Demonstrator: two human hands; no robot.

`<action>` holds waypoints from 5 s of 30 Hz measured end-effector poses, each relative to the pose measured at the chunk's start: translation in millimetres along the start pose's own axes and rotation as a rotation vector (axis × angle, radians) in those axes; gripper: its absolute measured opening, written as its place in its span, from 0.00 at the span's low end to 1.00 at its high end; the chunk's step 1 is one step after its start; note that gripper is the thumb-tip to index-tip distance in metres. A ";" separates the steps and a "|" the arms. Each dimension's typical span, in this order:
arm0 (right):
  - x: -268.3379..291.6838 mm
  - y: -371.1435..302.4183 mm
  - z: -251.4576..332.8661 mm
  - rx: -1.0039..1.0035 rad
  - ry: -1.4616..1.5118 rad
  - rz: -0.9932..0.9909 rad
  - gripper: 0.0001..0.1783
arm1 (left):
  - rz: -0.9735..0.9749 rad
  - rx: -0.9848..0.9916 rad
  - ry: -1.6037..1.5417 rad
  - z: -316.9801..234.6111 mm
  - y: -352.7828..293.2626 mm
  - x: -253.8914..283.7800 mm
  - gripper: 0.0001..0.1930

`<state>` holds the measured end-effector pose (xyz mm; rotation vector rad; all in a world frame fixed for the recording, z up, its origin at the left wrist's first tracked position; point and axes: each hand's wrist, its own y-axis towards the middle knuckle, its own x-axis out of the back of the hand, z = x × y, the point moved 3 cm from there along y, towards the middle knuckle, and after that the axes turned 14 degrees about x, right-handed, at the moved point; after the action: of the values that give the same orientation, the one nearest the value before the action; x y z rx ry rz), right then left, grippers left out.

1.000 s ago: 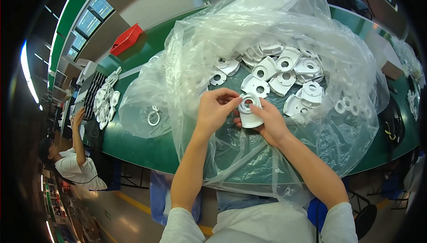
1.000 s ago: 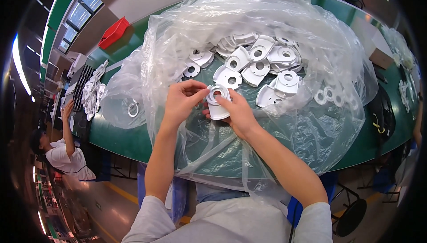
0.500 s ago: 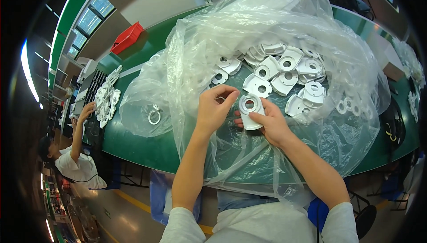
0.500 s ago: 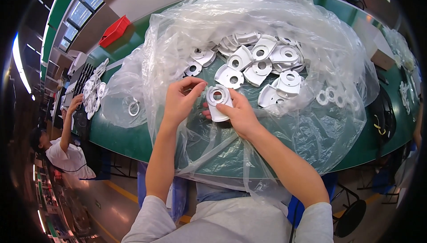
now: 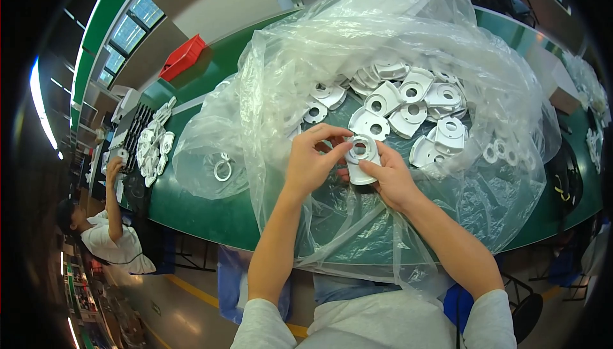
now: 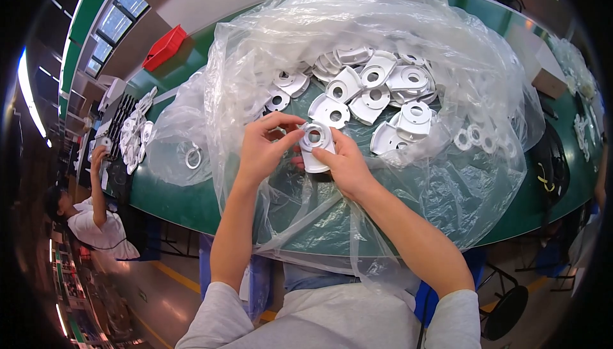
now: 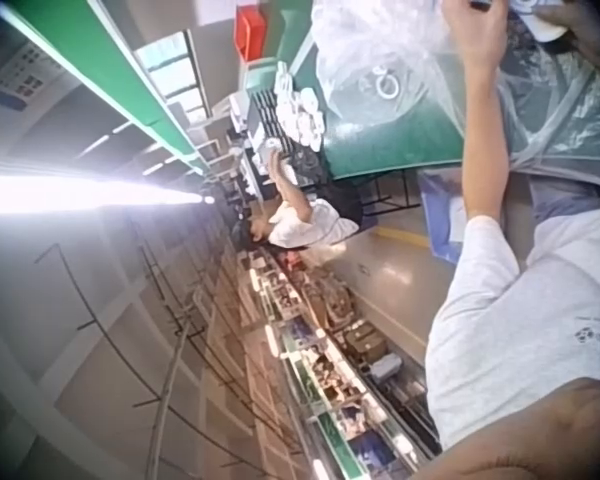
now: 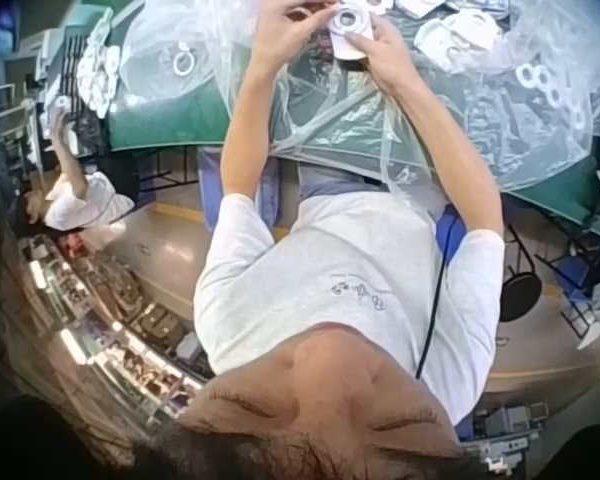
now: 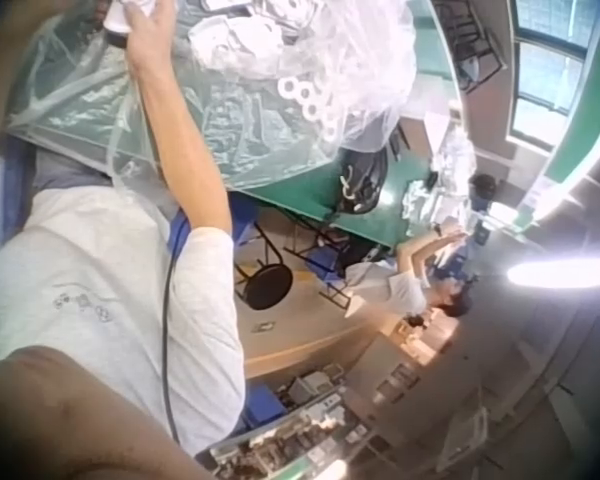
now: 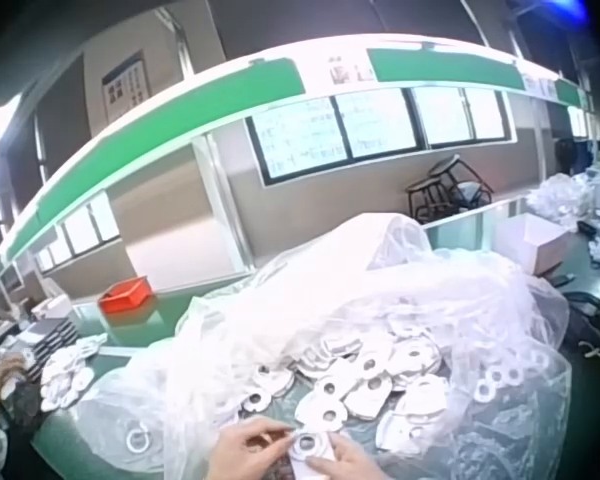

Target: Assembling small metal bearings into plastic housings on a production line.

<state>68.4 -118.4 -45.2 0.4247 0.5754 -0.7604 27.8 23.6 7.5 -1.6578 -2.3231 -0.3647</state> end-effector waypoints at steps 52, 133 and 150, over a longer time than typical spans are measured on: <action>-5.6 -4.2 11.1 0.107 -0.240 0.042 0.12 | 0.167 0.192 -0.246 10.5 -5.0 -6.2 0.05; 2.0 -2.1 16.4 0.185 -0.349 0.007 0.21 | 0.298 0.261 -0.557 13.8 -15.4 -42.3 0.24; 10.1 1.4 20.9 0.017 -0.032 0.122 0.21 | 0.329 0.143 -0.317 17.6 -0.1 -19.8 0.16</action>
<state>82.2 -134.3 -35.3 0.4586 0.5089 -0.6546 32.7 12.3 -15.9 -2.1014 -2.1566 0.1382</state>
